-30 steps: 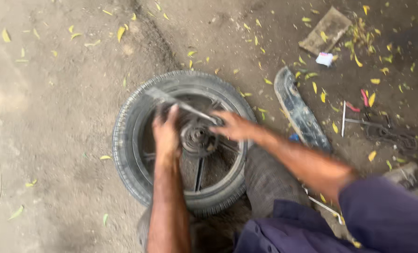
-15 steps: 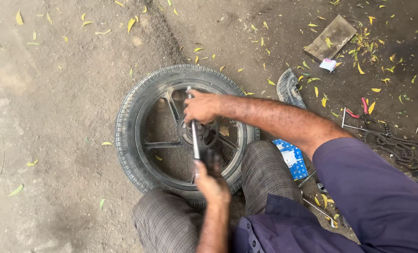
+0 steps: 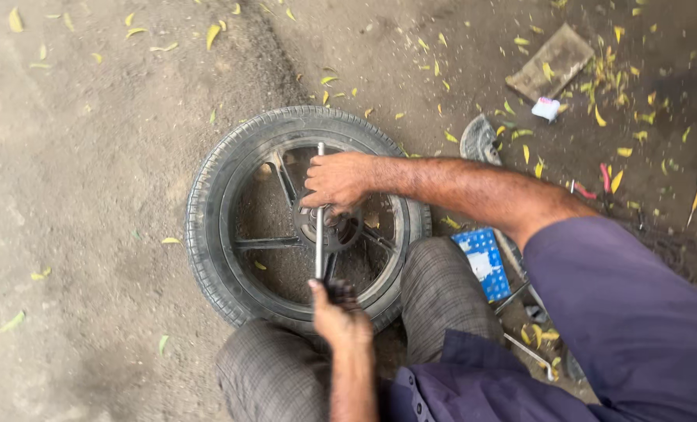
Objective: The person removes a sprocket from a motorcycle wheel using a T-handle wrench and a hammer. They then reattach the sprocket and secure it with a nut.
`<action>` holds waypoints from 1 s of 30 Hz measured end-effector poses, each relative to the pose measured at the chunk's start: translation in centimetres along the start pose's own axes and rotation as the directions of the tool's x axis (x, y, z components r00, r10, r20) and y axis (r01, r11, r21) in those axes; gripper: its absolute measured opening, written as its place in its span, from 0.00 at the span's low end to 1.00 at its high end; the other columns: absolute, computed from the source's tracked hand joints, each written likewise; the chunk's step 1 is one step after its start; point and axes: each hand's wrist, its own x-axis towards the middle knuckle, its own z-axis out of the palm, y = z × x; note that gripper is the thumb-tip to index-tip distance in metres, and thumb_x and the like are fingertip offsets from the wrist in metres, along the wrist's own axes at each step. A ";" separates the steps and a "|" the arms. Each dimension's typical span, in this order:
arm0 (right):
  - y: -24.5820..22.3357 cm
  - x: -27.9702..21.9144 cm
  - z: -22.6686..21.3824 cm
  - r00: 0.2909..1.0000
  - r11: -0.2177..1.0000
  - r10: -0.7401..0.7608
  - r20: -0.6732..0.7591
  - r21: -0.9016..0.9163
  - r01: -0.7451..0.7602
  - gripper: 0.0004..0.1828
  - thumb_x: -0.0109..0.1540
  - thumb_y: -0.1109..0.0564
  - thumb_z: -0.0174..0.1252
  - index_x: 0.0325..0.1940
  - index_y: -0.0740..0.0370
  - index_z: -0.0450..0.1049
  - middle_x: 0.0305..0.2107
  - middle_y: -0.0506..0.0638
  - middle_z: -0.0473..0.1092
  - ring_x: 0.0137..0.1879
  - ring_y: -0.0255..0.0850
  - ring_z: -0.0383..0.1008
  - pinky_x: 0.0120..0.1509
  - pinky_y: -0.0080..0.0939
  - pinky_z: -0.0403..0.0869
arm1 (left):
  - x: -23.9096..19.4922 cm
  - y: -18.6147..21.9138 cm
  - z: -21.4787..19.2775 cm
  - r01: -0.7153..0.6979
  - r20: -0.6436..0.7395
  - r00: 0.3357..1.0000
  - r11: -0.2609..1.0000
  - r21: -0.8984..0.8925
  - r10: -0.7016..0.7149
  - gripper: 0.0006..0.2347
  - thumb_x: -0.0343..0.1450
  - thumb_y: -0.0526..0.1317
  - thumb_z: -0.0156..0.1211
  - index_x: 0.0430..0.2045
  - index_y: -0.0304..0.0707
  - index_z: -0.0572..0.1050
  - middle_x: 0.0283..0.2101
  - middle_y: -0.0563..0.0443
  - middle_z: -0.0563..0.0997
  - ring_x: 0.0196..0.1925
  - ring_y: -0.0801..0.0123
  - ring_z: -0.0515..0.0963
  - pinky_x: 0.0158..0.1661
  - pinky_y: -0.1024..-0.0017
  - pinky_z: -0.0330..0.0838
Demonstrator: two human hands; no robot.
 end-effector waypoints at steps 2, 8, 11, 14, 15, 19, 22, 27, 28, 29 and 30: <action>0.4 -1.0 1.8 0.994 0.993 0.101 -0.035 0.061 -0.099 0.26 0.60 0.29 0.55 0.48 0.49 0.71 0.26 0.45 0.69 0.33 0.40 0.71 0.40 0.47 0.73 | -1.0 1.1 1.9 -0.046 -0.013 0.999 0.998 0.043 0.047 0.10 0.75 0.45 0.54 0.33 0.35 0.74 0.28 0.51 0.78 0.30 0.69 0.77 0.33 0.72 0.75; -7.9 -0.8 4.3 0.598 0.606 0.782 -0.173 0.431 -0.669 0.28 0.66 0.27 0.51 0.41 0.54 0.70 0.15 0.44 0.65 0.19 0.40 0.69 0.27 0.50 0.73 | 9.2 7.7 8.4 -0.430 0.327 0.885 0.853 0.295 0.333 0.13 0.79 0.42 0.49 0.46 0.27 0.71 0.36 0.37 0.77 0.35 0.55 0.75 0.39 0.58 0.72; -10.3 0.0 2.8 0.619 0.622 0.765 -0.179 0.453 -0.639 0.25 0.66 0.30 0.53 0.43 0.53 0.72 0.17 0.46 0.67 0.23 0.42 0.71 0.30 0.55 0.73 | 8.3 5.3 6.0 -0.577 0.295 0.817 0.701 0.420 0.496 0.17 0.80 0.40 0.56 0.59 0.26 0.67 0.58 0.41 0.74 0.60 0.59 0.77 0.62 0.61 0.68; -6.5 -1.1 0.1 0.758 0.678 0.651 -0.022 0.465 -0.569 0.25 0.63 0.31 0.57 0.45 0.54 0.73 0.22 0.50 0.69 0.30 0.45 0.72 0.36 0.55 0.74 | 4.6 3.6 5.3 -0.555 0.471 0.762 0.822 0.125 0.444 0.21 0.75 0.39 0.51 0.63 0.35 0.58 0.59 0.37 0.73 0.61 0.56 0.75 0.64 0.56 0.67; -5.5 -1.0 -0.3 0.822 0.760 0.569 -0.039 0.409 -0.506 0.23 0.62 0.34 0.58 0.47 0.53 0.74 0.24 0.50 0.70 0.33 0.44 0.72 0.39 0.55 0.73 | 4.8 3.9 6.5 -0.510 0.400 0.812 0.850 0.131 0.426 0.21 0.77 0.40 0.50 0.64 0.34 0.57 0.58 0.37 0.74 0.60 0.56 0.77 0.62 0.57 0.69; -2.7 0.3 0.2 0.939 0.909 0.207 0.275 0.300 -0.288 0.21 0.65 0.38 0.61 0.49 0.57 0.76 0.35 0.51 0.69 0.45 0.43 0.70 0.52 0.49 0.72 | 6.4 4.8 10.6 -0.436 0.189 0.896 0.875 0.213 0.401 0.21 0.78 0.38 0.46 0.64 0.27 0.54 0.51 0.34 0.75 0.50 0.56 0.79 0.53 0.60 0.78; -2.0 0.5 2.2 0.977 0.893 0.183 -0.107 0.435 -0.120 0.22 0.54 0.46 0.67 0.47 0.60 0.78 0.36 0.53 0.70 0.44 0.46 0.70 0.50 0.49 0.69 | 7.4 5.2 12.3 -0.488 0.195 0.873 0.790 0.370 0.448 0.21 0.77 0.35 0.43 0.64 0.25 0.48 0.48 0.35 0.73 0.47 0.57 0.80 0.47 0.63 0.82; -2.8 -0.2 7.7 0.901 0.696 0.417 -0.122 0.680 -0.230 0.14 0.57 0.54 0.64 0.45 0.60 0.80 0.38 0.51 0.77 0.51 0.43 0.76 0.77 0.61 0.58 | 12.3 4.4 11.2 -0.667 0.368 0.682 0.331 0.667 0.632 0.26 0.78 0.36 0.47 0.65 0.21 0.43 0.48 0.23 0.69 0.44 0.47 0.76 0.43 0.56 0.78; -3.8 -0.3 8.7 0.871 0.626 0.486 -0.070 0.723 -0.291 0.11 0.58 0.56 0.63 0.43 0.60 0.80 0.37 0.50 0.79 0.52 0.41 0.78 0.85 0.64 0.54 | 14.6 4.3 11.7 -0.728 0.593 0.401 -0.150 0.669 0.698 0.28 0.79 0.35 0.53 0.64 0.12 0.44 0.51 0.13 0.66 0.48 0.38 0.74 0.47 0.51 0.75; -6.0 0.2 9.7 0.744 0.455 0.665 -0.065 0.825 -0.335 0.12 0.58 0.55 0.63 0.44 0.61 0.80 0.37 0.51 0.79 0.51 0.42 0.79 0.81 0.61 0.61 | 16.6 4.2 11.8 -0.616 0.807 0.125 -0.593 0.519 0.576 0.31 0.80 0.34 0.59 0.64 0.03 0.44 0.55 0.04 0.61 0.53 0.29 0.71 0.51 0.46 0.72; -8.3 0.8 10.3 0.582 0.279 0.813 -0.034 0.899 -0.337 0.13 0.59 0.55 0.63 0.45 0.61 0.80 0.38 0.51 0.79 0.50 0.42 0.80 0.77 0.57 0.67 | 19.1 4.0 13.2 -0.660 0.754 0.540 -0.366 0.656 0.375 0.22 0.82 0.40 0.54 0.52 0.07 0.57 0.46 0.12 0.71 0.46 0.35 0.76 0.47 0.45 0.73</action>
